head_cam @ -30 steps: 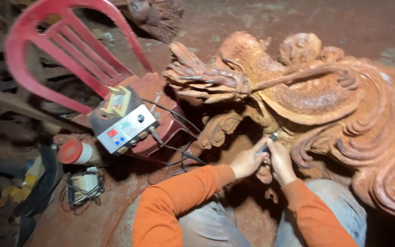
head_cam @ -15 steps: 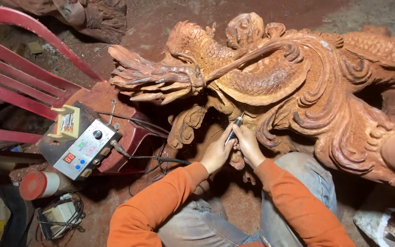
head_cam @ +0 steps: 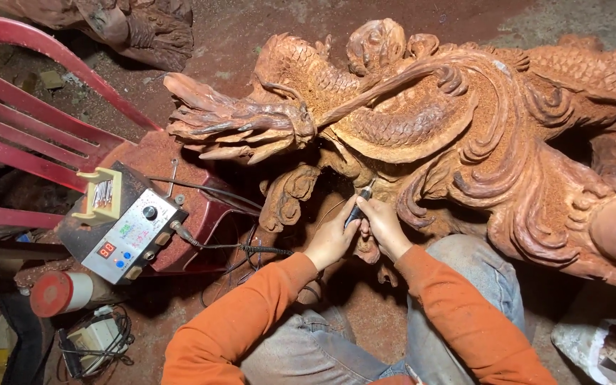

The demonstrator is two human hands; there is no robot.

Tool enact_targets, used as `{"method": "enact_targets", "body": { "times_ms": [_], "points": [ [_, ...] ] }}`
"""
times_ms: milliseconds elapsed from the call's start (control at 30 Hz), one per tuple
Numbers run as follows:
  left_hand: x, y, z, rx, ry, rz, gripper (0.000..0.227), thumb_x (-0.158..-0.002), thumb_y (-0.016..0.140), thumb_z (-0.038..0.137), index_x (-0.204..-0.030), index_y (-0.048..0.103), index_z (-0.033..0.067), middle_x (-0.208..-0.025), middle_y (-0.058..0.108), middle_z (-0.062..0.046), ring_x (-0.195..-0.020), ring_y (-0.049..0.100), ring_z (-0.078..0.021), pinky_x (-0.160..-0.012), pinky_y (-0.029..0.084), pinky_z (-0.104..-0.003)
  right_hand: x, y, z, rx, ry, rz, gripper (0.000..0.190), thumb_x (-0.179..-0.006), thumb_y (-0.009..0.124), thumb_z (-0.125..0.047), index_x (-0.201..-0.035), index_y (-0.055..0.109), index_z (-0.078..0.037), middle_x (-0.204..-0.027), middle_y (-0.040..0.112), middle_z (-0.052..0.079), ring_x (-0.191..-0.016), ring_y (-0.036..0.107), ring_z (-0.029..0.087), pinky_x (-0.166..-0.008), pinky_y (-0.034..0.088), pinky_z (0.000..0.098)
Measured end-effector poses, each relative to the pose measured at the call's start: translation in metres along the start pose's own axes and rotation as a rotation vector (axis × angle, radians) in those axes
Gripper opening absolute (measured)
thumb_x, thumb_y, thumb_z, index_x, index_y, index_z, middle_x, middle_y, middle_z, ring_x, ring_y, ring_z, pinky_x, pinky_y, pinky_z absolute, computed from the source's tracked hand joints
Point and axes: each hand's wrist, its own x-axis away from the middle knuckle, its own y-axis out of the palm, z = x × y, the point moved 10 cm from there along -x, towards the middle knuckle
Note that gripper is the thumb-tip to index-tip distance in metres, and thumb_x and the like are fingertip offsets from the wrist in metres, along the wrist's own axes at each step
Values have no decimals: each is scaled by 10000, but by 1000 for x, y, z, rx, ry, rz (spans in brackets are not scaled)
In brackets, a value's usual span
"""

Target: Using a rotary power tool to carve intricate details and textures into a large wooden dragon sculpture.

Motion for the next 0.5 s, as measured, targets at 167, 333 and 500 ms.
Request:
{"method": "enact_targets", "body": {
  "times_ms": [167, 333, 500],
  "points": [
    [-1, -5, 8, -19, 24, 6, 602, -1023, 413, 333, -1584, 201, 381, -1306, 608, -312, -1214, 570, -506, -1064, 461, -576, 4, 2, -9, -22, -25, 5, 366, -1030, 593, -377, -1041, 617, -12, -487, 493, 69, -369, 564, 149, -364, 501, 229],
    [0, -4, 7, -35, 27, 7, 601, -1025, 410, 331, -1585, 197, 379, -1306, 613, -303, -1207, 578, -499, -1062, 464, -573, -1, -1, -1, -1, -27, 2, 374, -1029, 589, -392, -1037, 620, -20, -473, 500, 68, -360, 561, 140, -357, 489, 225],
    [11, -5, 9, -2, -24, -13, 604, -1023, 402, 330, -1588, 191, 362, -1333, 592, -312, -1232, 560, -501, -1082, 451, -562, -9, 0, 11, 73, -38, -32, 378, -1020, 599, -403, -964, 635, -31, -431, 523, 85, -335, 581, 163, -330, 463, 230]
  ]
}}
